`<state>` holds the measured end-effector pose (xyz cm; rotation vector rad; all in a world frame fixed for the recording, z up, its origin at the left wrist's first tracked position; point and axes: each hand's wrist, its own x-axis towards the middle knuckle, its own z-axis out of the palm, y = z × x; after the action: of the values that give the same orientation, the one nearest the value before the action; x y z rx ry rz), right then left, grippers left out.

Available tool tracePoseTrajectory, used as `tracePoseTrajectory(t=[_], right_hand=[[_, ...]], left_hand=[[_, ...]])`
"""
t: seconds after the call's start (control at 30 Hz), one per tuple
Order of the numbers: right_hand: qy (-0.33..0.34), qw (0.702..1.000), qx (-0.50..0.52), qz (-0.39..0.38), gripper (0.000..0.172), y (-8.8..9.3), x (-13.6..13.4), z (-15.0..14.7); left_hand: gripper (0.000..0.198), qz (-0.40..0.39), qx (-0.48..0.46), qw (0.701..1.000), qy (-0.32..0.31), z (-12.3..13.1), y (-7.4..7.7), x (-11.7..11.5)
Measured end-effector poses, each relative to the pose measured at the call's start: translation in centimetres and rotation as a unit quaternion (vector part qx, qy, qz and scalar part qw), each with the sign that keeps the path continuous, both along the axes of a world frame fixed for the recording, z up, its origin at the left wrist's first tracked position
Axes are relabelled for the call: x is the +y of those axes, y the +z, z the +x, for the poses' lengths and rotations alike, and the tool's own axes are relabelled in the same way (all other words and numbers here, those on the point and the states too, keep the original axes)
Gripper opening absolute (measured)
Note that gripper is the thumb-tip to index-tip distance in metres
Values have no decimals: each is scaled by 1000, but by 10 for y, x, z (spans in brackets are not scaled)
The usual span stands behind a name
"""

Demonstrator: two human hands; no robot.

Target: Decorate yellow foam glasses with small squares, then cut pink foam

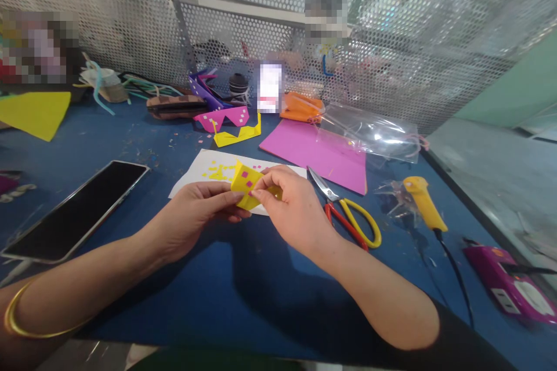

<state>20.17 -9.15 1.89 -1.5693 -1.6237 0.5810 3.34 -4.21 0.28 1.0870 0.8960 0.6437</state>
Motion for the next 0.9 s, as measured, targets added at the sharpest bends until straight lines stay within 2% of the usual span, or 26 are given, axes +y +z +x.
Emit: tracePoseTrajectory(t=[0.2, 0.9], right_hand=[[-5, 997, -40, 69, 11, -10, 2, -2], [-29, 991, -59, 116, 14, -14, -3, -9]], left_hand=[[12, -11, -11, 1000, 15, 0, 3, -1], [8, -31, -17, 999, 33, -1, 1, 0]])
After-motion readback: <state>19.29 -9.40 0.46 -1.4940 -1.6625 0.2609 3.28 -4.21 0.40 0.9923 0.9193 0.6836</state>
